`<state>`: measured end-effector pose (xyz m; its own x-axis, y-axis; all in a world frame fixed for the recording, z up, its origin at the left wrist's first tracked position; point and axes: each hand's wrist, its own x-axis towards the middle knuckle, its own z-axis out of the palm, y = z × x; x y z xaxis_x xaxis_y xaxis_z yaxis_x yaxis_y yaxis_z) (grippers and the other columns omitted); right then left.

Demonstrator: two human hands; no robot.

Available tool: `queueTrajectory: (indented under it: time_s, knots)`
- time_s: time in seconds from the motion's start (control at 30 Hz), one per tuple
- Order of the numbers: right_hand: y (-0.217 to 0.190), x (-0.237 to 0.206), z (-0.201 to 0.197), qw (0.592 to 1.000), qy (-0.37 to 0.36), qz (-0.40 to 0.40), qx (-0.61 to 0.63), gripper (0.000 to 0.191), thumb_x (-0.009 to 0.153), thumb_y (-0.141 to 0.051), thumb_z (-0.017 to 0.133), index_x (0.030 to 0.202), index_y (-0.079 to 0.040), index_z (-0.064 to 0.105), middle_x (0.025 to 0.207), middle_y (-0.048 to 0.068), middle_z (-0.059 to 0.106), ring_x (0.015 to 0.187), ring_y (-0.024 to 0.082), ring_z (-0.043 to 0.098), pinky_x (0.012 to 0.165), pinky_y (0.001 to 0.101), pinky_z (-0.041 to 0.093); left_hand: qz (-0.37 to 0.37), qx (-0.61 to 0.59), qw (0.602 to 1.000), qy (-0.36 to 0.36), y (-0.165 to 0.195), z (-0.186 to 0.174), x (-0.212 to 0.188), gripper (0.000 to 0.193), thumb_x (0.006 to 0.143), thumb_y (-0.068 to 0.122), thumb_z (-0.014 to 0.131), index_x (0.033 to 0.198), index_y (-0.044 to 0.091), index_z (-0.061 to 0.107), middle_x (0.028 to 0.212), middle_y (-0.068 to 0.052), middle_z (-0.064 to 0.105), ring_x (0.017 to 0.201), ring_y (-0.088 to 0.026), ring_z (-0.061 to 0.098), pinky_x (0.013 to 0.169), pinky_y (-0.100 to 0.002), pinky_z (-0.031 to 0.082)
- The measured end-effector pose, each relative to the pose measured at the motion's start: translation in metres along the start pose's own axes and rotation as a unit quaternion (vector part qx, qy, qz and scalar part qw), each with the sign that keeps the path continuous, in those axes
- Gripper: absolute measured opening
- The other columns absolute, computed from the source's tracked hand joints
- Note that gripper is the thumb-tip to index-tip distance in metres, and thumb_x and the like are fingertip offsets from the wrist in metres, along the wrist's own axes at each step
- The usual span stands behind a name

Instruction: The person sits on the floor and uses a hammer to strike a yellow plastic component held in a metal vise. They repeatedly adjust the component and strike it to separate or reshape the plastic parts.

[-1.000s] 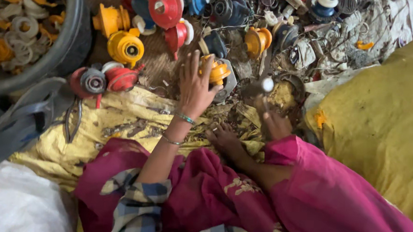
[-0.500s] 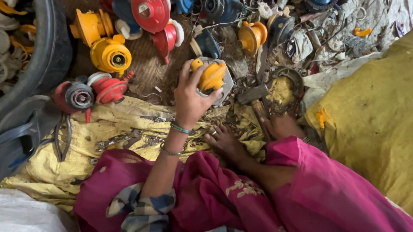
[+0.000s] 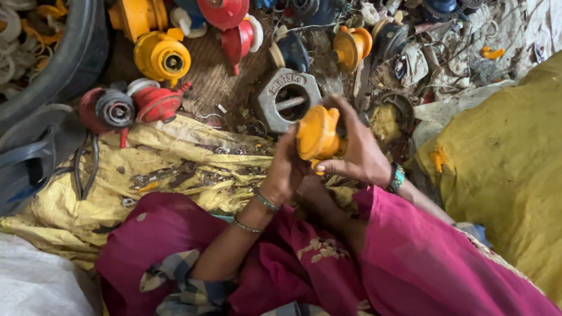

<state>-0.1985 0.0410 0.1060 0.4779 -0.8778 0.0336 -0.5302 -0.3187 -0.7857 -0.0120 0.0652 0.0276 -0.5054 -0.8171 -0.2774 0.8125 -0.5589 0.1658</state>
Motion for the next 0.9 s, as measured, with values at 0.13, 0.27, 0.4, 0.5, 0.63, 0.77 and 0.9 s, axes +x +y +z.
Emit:
queueTrajectory:
  time_s: [0.13,0.27,0.4,0.5,0.63,0.77,0.9]
  knots:
    - [-0.018,0.003,0.014,0.993,0.018,0.091,0.077,0.119,0.072,-0.043,0.093,0.159,0.004,0.028,0.143,0.02,0.059,0.136,0.031,0.058,0.116,0.0393,0.048,-0.032,0.083,0.996,0.023,-0.009,-0.005,0.007,0.057,0.106,0.05,0.047,0.146,0.01,0.053,0.138,-0.005,0.064,0.121,-0.016,0.066,0.1,-0.034,0.056]
    - [-0.017,-0.003,0.007,0.965,0.094,0.141,0.201,0.101,0.079,-0.031,0.091,0.152,0.006,0.033,0.141,0.018,0.059,0.131,0.029,0.061,0.113,0.0379,0.053,-0.059,0.577,0.812,0.067,0.008,-0.002,0.011,0.06,0.117,0.051,0.037,0.113,0.003,0.072,0.103,-0.016,0.072,0.091,-0.023,0.07,0.086,-0.039,0.054]
    - [-0.005,-0.019,0.025,0.99,0.115,0.045,0.064,0.079,0.078,-0.027,0.079,0.143,0.0,0.045,0.141,0.022,0.058,0.132,0.037,0.055,0.111,0.0495,0.044,0.048,0.498,0.861,0.093,0.044,0.009,0.006,0.071,0.101,0.061,0.029,0.08,0.012,0.075,0.073,0.001,0.076,0.064,-0.008,0.074,0.062,-0.024,0.062]
    - [0.005,-0.042,0.1,0.955,-0.132,-0.023,-0.264,0.064,0.078,-0.024,0.071,0.136,-0.004,0.054,0.14,0.024,0.057,0.133,0.043,0.051,0.11,0.0581,0.038,0.168,0.422,0.88,0.138,0.068,0.015,-0.003,0.062,0.107,0.052,0.042,0.09,0.003,0.075,0.081,-0.004,0.075,0.067,-0.008,0.067,0.059,-0.022,0.051]
    - [0.043,-0.06,0.144,0.939,-0.202,0.048,-0.275,0.064,0.075,-0.023,0.068,0.135,-0.004,0.056,0.14,0.022,0.056,0.133,0.043,0.047,0.109,0.0583,0.036,0.214,0.403,0.88,0.13,0.076,0.021,-0.006,0.058,0.109,0.05,0.043,0.099,0.002,0.073,0.087,-0.004,0.075,0.074,-0.007,0.068,0.065,-0.022,0.053]
    - [0.095,-0.027,0.058,0.927,-0.06,0.236,-0.285,0.07,0.079,-0.033,0.075,0.133,0.003,0.049,0.111,0.022,0.066,0.098,0.04,0.062,0.082,0.0495,0.049,0.205,0.406,0.88,0.133,0.071,0.021,-0.002,0.059,0.108,0.052,0.044,0.1,0.002,0.074,0.087,-0.004,0.076,0.074,-0.008,0.068,0.065,-0.022,0.054]
    - [0.079,-0.001,-0.007,0.976,0.122,0.138,-0.115,0.067,0.089,-0.035,0.076,0.135,0.003,0.045,0.1,0.023,0.07,0.084,0.037,0.071,0.072,0.045,0.058,0.196,0.419,0.874,0.149,0.071,0.015,-0.003,0.059,0.106,0.053,0.045,0.102,0.002,0.074,0.086,-0.004,0.077,0.072,-0.008,0.068,0.062,-0.022,0.053]
